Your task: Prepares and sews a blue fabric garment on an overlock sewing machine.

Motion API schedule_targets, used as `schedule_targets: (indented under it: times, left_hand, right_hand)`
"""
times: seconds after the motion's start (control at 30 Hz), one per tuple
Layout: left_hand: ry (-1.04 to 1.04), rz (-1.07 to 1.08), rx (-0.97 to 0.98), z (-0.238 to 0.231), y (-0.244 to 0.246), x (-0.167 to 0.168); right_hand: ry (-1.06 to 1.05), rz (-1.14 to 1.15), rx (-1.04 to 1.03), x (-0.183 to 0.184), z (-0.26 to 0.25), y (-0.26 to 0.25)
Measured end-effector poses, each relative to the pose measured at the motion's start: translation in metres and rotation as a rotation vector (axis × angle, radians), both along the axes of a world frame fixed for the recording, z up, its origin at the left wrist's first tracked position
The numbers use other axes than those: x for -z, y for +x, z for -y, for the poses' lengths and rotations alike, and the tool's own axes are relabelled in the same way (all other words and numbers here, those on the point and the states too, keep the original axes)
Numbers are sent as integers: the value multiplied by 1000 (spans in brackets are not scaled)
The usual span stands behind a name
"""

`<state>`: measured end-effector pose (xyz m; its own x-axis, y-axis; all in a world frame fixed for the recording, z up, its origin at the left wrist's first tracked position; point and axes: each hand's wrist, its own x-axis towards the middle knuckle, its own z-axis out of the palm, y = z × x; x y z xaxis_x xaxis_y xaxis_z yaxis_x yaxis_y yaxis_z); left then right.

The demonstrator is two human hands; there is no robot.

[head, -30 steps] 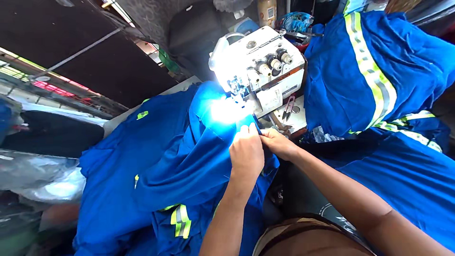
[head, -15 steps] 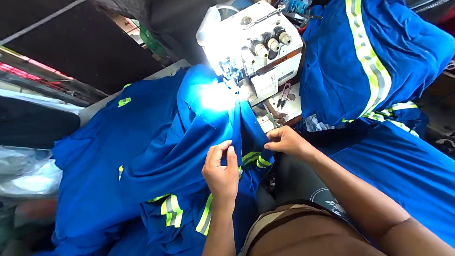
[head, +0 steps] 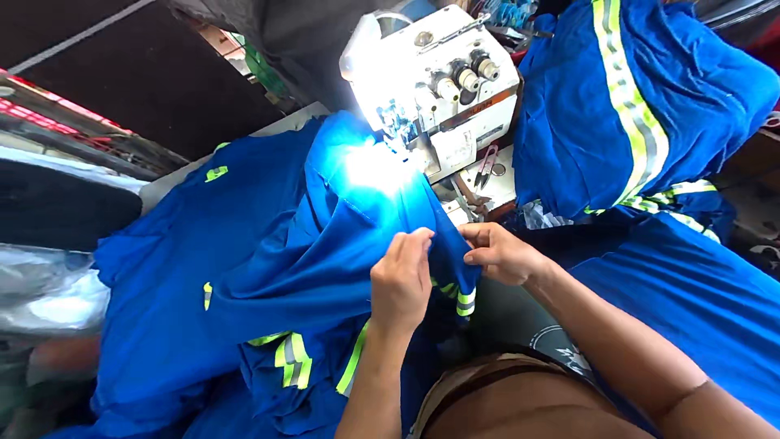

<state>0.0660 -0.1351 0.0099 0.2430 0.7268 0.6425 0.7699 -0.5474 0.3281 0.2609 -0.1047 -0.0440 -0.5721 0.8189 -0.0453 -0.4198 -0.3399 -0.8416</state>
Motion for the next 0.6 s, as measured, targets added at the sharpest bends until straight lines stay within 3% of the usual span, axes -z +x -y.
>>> schedule_targets:
  times: [0.07, 0.23, 0.47, 0.6]
  left_hand:
    - [-30, -127, 15, 2, 4, 7]
    - [-29, -333, -51, -12, 7, 13]
    - [-17, -418, -106, -64, 3, -6]
    - [-14, -344, -125, -74, 2, -12]
  right_hand:
    - [-45, -108, 14, 7, 5, -10]
    - [-64, -34, 141, 10, -6, -34]
    - [-77, -148, 167, -11, -57, -52]
    - [-6, -49, 208, -19, -69, -53]
